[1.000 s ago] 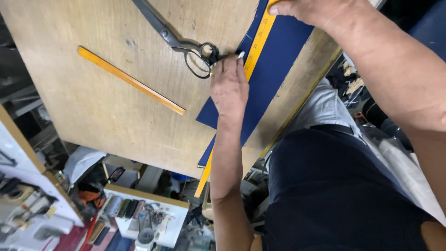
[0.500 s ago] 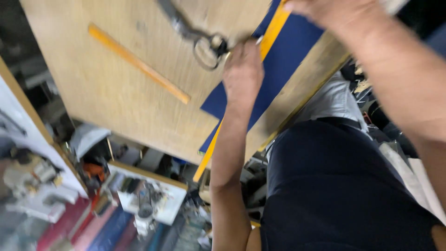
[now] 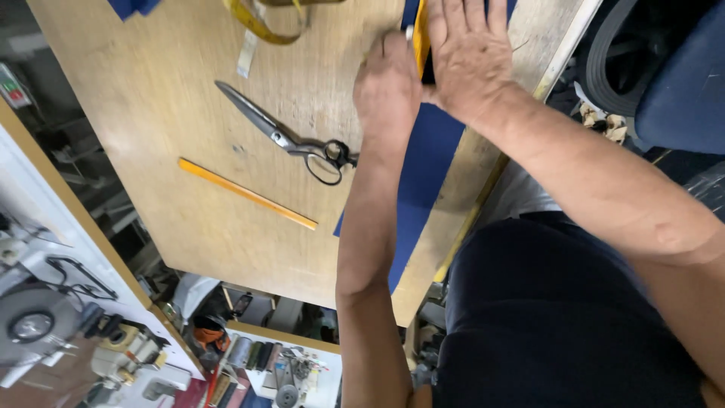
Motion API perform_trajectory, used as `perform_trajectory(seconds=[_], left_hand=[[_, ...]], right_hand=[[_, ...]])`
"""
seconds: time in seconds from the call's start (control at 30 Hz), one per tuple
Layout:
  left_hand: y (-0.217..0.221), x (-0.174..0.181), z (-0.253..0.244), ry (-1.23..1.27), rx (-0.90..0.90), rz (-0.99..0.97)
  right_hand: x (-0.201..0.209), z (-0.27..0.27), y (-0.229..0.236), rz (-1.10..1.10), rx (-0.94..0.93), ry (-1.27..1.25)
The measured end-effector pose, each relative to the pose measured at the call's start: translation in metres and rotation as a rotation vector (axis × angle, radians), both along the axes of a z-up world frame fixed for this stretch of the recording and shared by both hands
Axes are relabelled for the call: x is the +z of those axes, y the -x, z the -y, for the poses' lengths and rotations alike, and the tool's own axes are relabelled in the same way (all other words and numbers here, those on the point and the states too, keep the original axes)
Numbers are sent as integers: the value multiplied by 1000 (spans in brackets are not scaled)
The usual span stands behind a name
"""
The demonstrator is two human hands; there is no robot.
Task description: The person cuts strips of blue fabric using shears on a wooden table. They measure the fabric with a ruler and a measuring tape, mark it with chalk, and trim the edges to create uniform pieces.
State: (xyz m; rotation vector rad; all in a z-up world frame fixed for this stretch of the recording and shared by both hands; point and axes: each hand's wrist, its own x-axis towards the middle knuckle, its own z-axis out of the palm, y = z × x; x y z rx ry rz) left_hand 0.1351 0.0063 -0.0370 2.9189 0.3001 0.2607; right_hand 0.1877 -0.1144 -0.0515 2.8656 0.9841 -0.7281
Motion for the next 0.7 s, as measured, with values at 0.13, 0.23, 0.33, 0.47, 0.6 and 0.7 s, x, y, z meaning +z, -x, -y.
perform_trajectory(seconds=[0.13,0.23,0.33,0.47,0.6,0.7], left_hand=[[-52,-21,0,6,10,26],[-76,-44,-1,-55,-28,58],[-92,-66,-3,114,82,49],[-97,-37,-9,157,9,-115],[-108,-34,-11,43,-67,-150],[-114,-63,-14,3,-76,-132]], right_hand=[[-9,4,8,408,176,297],[14,-3,0,-168,-182,-384],[19,-3,-2,-185,-165,-355],[0,-2,5,324,137,240],[4,-2,4,258,164,200],[0,-5,7,182,166,209]])
